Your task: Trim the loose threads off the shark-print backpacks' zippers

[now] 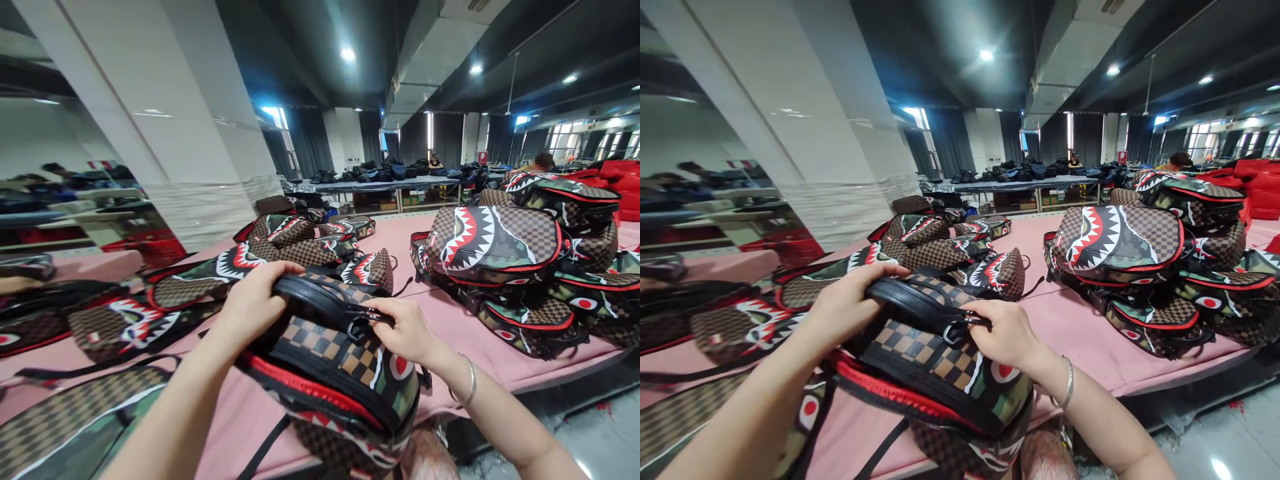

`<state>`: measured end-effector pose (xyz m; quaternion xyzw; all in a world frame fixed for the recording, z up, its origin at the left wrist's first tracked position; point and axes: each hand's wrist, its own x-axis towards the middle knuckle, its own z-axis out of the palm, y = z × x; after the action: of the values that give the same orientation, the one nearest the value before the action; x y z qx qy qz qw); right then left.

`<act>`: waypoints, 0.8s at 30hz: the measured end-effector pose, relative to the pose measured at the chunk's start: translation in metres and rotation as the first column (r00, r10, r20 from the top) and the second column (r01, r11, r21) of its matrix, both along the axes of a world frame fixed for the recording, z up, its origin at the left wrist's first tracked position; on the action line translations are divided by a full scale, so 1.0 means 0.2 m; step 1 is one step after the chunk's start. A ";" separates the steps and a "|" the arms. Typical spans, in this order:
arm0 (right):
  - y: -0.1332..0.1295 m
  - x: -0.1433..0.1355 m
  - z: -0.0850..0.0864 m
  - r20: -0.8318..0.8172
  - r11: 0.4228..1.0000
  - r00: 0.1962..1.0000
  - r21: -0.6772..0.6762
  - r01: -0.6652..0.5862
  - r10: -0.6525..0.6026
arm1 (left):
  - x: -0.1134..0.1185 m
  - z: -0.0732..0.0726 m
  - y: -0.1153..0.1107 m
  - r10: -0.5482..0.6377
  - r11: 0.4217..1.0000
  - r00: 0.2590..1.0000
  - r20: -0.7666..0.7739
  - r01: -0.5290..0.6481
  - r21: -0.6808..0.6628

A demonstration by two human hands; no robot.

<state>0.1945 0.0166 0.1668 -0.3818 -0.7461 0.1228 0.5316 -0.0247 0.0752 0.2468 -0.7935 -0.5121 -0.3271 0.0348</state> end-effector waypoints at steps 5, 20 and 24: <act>-0.01 -0.02 -0.01 0.003 0.992 0.992 0.030 -0.126 0.126 | 0.07 -0.08 -0.31 -0.004 0.917 1.000 0.011 -0.001 0.399; -0.02 0.07 0.03 -0.013 0.962 0.988 -0.225 -0.153 0.154 | 0.12 -0.18 -0.40 -0.133 0.991 0.984 -0.121 0.136 0.017; -0.13 0.11 -0.01 0.025 0.982 0.997 -0.174 0.072 -0.069 | 0.16 -0.19 -0.37 -0.100 0.993 0.982 -0.159 0.109 0.049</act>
<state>0.2162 -0.0097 0.1656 -0.4544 -0.7234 0.1652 0.4929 0.0071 0.0004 0.2089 -0.8412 -0.4556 -0.2798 0.0804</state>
